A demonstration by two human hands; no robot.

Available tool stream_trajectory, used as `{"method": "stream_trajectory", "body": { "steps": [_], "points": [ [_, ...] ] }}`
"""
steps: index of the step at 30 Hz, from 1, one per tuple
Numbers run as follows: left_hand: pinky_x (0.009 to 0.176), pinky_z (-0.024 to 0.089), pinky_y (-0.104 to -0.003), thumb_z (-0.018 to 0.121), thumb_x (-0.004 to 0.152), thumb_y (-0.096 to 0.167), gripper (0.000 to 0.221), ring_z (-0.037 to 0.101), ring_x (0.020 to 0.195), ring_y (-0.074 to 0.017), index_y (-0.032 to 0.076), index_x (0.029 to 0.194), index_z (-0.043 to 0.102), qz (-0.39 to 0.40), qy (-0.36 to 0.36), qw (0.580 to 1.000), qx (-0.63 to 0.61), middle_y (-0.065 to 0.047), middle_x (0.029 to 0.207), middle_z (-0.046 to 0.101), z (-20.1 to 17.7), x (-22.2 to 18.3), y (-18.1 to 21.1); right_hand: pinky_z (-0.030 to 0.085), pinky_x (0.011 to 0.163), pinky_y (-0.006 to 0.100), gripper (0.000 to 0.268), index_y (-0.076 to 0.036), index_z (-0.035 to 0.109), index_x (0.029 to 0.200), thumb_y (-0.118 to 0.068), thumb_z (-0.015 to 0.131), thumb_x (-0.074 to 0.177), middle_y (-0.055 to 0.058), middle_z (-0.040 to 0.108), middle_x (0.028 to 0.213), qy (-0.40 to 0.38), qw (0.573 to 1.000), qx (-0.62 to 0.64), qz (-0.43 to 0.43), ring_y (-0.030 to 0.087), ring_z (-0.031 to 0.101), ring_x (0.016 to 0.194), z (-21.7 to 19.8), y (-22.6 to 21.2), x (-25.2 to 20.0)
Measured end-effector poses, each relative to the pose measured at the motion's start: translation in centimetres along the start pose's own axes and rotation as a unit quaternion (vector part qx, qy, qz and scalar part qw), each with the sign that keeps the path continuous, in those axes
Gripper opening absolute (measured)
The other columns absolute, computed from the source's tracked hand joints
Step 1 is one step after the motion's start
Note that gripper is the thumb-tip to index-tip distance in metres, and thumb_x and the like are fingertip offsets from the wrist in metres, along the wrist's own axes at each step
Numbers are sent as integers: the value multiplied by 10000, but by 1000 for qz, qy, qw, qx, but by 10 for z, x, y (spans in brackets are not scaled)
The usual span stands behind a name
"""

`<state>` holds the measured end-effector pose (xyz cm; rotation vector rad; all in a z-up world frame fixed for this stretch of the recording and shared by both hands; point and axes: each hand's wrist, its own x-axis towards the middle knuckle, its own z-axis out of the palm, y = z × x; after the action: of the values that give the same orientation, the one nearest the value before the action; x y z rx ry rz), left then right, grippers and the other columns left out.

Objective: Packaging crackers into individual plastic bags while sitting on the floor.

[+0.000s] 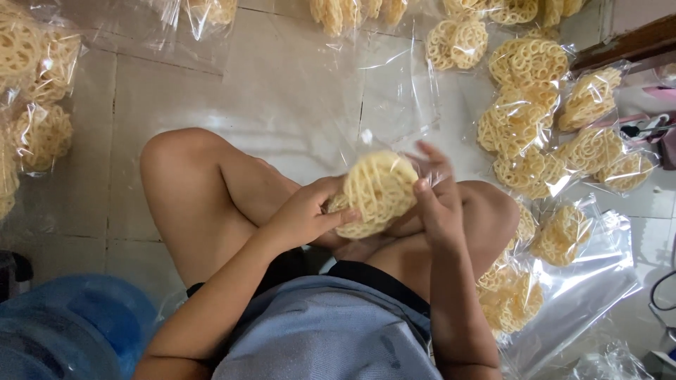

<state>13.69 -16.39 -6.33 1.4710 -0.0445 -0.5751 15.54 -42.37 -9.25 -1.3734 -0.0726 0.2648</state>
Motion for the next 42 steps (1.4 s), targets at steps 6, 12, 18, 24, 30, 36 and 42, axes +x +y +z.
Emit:
{"method": "stream_trajectory", "body": {
  "steps": [6, 12, 18, 24, 30, 36, 42],
  "points": [
    [926, 557, -496, 769, 873, 415, 529, 701, 1058, -401, 22, 1215, 676, -84, -54, 967, 236, -237, 1095, 719, -7, -2, 9, 533, 1009, 359, 858, -64, 534, 1482, -293, 909, 745, 125, 651, 1299, -28, 958, -281, -52, 231, 648, 1140, -9, -26, -10],
    [751, 594, -283, 743, 917, 260, 429, 702, 809, -163, 12, 1261, 678, -170, -54, 973, -150, -100, 987, 756, -16, 12, -35, 411, 1117, 537, 560, -41, 674, 1341, -201, 818, 823, 251, 452, 1564, -191, 937, -280, -85, 418, 518, 1380, -25, -35, -17],
    [304, 388, -165, 599, 1024, 294, 368, 493, 325, -65, -56, 1133, 629, -220, -129, 908, -333, -64, 579, 574, -12, 18, -44, 422, 1121, 512, 914, 42, 253, 1568, 188, 683, 775, 321, 405, 1543, -192, 979, -37, -61, 416, 450, 1426, -45, -7, -24],
    [737, 649, -256, 699, 907, 224, 553, 738, 922, -264, -152, 1281, 543, -295, -165, 841, -423, -260, 1114, 692, 11, 60, -31, 546, 975, 370, 894, 39, 565, 1436, -80, 942, 633, 245, 714, 1255, -166, 981, -99, -28, 201, 694, 1096, -50, -26, 8],
    [437, 536, -271, 569, 909, 748, 660, 700, 606, -168, 186, 1220, 716, -117, 64, 991, 2, -90, 905, 715, 31, 147, -67, 679, 857, 381, 355, -172, 436, 1278, -123, 639, 990, 78, 571, 1357, 273, 959, 16, 70, 234, 695, 1080, -134, 28, 46],
    [1211, 171, -677, 804, 999, 303, 986, 222, 1555, -439, 149, 1689, 117, 130, 139, 804, 564, -199, 1715, 120, 54, 184, -86, 496, 702, 260, 752, -107, 568, 1394, -608, 620, 835, 85, 709, 1244, 407, 866, 275, 96, 226, 722, 987, -164, 31, 71],
    [1232, 37, -664, 589, 1076, -66, 927, 54, 1616, -370, 295, 1696, 3, 60, 106, 734, 668, -151, 1751, -1, 36, 187, -120, 546, 599, 267, 661, -145, 635, 1263, -650, 528, 850, 51, 646, 1047, 416, 855, 276, 137, 212, 680, 887, -162, 33, 75]
  ]
}}
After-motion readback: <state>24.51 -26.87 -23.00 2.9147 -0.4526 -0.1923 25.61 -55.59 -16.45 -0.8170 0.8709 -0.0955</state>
